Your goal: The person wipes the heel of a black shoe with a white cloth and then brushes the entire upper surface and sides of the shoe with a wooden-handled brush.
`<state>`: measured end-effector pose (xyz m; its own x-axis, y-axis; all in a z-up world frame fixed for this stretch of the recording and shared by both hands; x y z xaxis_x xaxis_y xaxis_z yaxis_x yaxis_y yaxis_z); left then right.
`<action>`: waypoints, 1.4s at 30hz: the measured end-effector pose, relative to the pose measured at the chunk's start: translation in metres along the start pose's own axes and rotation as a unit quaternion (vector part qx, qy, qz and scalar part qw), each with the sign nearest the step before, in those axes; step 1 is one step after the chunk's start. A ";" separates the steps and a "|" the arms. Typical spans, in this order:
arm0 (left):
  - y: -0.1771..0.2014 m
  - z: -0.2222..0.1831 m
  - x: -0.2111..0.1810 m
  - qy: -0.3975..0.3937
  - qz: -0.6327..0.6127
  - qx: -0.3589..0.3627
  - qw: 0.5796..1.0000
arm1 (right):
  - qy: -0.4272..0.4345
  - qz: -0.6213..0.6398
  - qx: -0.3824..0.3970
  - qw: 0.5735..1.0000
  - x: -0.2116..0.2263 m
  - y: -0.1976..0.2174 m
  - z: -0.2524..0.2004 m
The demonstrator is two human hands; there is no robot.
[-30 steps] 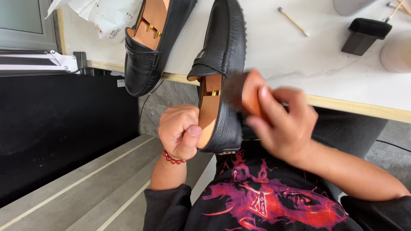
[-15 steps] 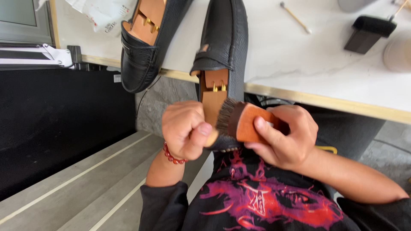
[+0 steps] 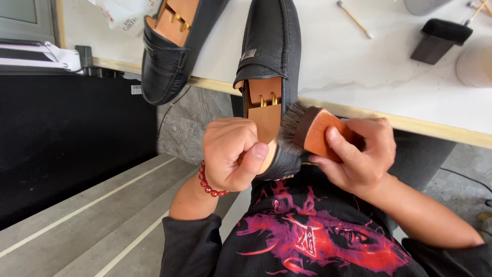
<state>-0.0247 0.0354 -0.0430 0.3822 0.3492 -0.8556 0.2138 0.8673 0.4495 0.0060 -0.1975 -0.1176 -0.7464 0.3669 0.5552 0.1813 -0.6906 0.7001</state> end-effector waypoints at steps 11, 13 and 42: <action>-0.032 0.049 -0.011 0.036 0.069 0.130 0.988 | 0.128 -0.087 0.060 0.986 -0.023 0.051 -0.035; -0.040 0.063 -0.008 0.020 0.051 0.157 0.986 | 0.131 -0.102 0.069 0.984 -0.027 0.063 -0.039; -0.063 0.090 0.001 -0.048 0.040 0.175 0.983 | 0.268 -0.082 0.059 0.958 -0.011 0.036 -0.046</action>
<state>0.0428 -0.0509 -0.0495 0.4892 0.3614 -0.7938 0.4696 0.6578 0.5889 -0.0087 -0.2553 -0.1188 -0.9871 0.0696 0.1443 0.0803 -0.5643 0.8217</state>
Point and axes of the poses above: each hand's wrist, its own z-axis towards the middle knuckle, its own y-axis out of the back of the hand, x = y × z, the point moved 3 cm from there along z, towards the middle knuckle, and after that the axes turned 15 degrees about x, right-handed, at the moved point
